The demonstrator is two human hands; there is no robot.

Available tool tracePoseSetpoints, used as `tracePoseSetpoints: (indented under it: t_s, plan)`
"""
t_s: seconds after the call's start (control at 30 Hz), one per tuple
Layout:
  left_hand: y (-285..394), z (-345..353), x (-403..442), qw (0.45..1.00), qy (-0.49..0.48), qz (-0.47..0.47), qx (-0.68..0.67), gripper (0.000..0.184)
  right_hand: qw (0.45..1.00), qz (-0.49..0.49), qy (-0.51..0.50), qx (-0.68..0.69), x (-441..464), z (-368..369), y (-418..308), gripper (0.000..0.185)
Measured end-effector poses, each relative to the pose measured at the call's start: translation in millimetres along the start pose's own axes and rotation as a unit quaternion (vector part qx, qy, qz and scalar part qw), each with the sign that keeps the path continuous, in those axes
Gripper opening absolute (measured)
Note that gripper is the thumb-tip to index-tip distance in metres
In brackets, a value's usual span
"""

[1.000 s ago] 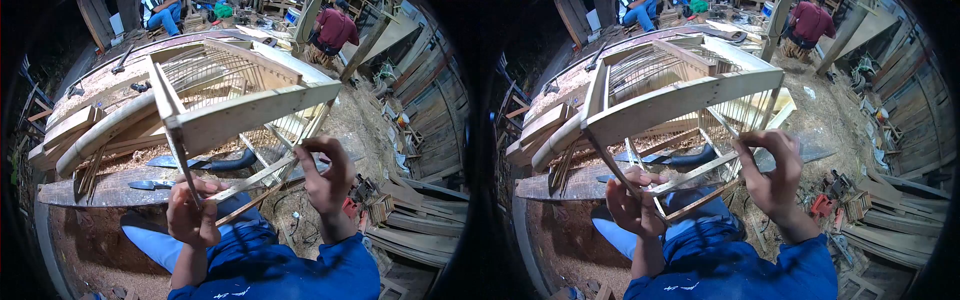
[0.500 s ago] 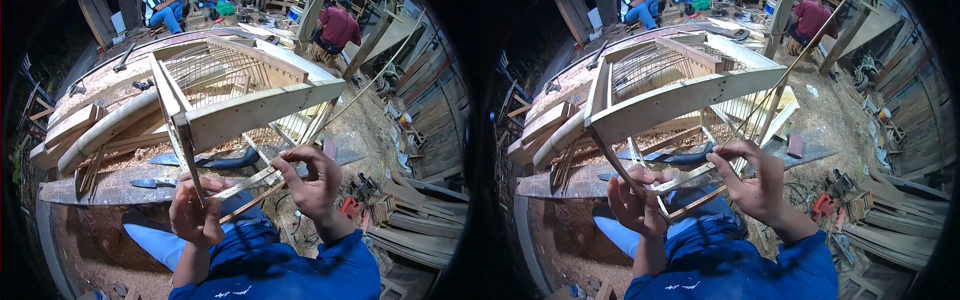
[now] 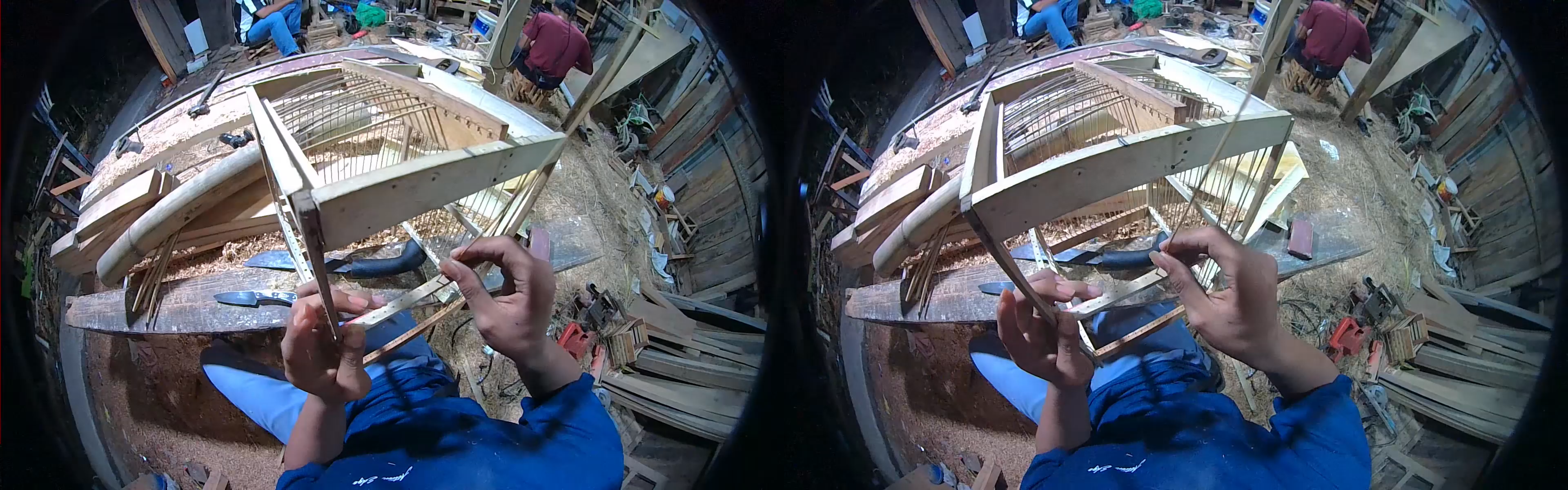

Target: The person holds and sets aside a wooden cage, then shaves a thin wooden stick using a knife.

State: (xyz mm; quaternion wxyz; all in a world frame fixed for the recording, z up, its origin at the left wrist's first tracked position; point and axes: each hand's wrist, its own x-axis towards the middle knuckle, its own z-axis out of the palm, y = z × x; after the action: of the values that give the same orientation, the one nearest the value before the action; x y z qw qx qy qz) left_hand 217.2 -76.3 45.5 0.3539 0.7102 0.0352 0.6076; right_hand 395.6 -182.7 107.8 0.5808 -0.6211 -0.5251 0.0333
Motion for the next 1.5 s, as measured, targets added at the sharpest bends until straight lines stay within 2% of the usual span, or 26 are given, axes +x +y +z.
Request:
tracePoseSetpoints:
  t_s: [0.07,0.3,0.37,0.6,0.67,0.7,0.77,0.8,0.83,0.9,0.97,1.0,1.03,1.1,1.13,1.23,1.37,1.5]
  plan:
    - [0,0,-1,1.0,0.001,0.0,0.005,0.071,0.998,0.033,-0.029,-0.039,3,-2,-4,0.015]
    - [-1,0,0,1.0,-0.006,0.019,0.011,0.069,0.997,0.046,-0.044,-0.052,3,-3,-4,0.016]
    - [1,0,-1,1.0,-0.003,0.016,0.014,0.069,0.99,0.125,-0.056,-0.017,2,-2,-11,0.012]
    - [0,2,-4,1.0,0.021,-0.007,-0.014,0.07,0.992,0.086,-0.081,-0.05,3,-4,-6,0.014]
    - [0,4,1,0.999,0.029,-0.004,-0.031,0.066,0.995,-0.096,-0.01,0.007,1,-1,11,0.017]
    - [0,5,5,0.998,0.036,-0.003,-0.049,0.064,0.995,-0.098,-0.009,0.008,-2,-3,9,0.017]
    - [-1,8,8,0.997,0.046,-0.002,-0.064,0.064,0.995,-0.061,0.059,0.049,-9,-9,2,0.019]
    - [-2,8,8,0.995,0.055,-0.005,-0.08,0.063,0.981,-0.106,0.077,0.144,-5,-10,9,0.017]
    - [-2,7,10,0.995,0.054,-0.002,-0.08,0.063,0.974,-0.079,0.125,0.17,-4,-12,6,0.016]
    - [-4,3,13,0.996,0.052,-0.015,-0.073,0.066,0.972,0.008,0.194,0.13,-3,-29,21,0.017]
    - [-5,3,21,0.995,0.047,-0.012,-0.083,0.067,0.964,0.046,0.225,0.134,-1,-35,46,0.018]
    - [-5,3,23,0.994,0.058,-0.025,-0.088,0.067,0.974,0.07,0.211,0.035,1,-39,59,0.019]
    - [-6,2,26,0.993,0.07,-0.038,-0.092,0.067,0.971,0.107,0.21,0.035,3,-36,67,0.022]
    - [-4,1,36,0.991,0.072,-0.041,-0.109,0.066,0.976,0.138,0.137,0.101,2,-35,90,0.031]
    - [-3,0,41,0.989,0.08,-0.057,-0.11,0.066,0.981,0.14,0.11,0.082,0,-35,97,0.042]
    - [-5,-1,54,0.988,0.086,-0.069,-0.108,0.066,0.991,0.1,0.07,0.049,10,-32,94,0.044]
    - [2,-2,79,0.981,0.111,-0.105,-0.121,0.071,0.981,0.098,0.119,0.117,27,-34,68,0.04]
    - [6,-12,117,0.983,0.107,-0.092,-0.116,0.064,0.982,0.008,0.165,0.094,62,-39,45,0.04]
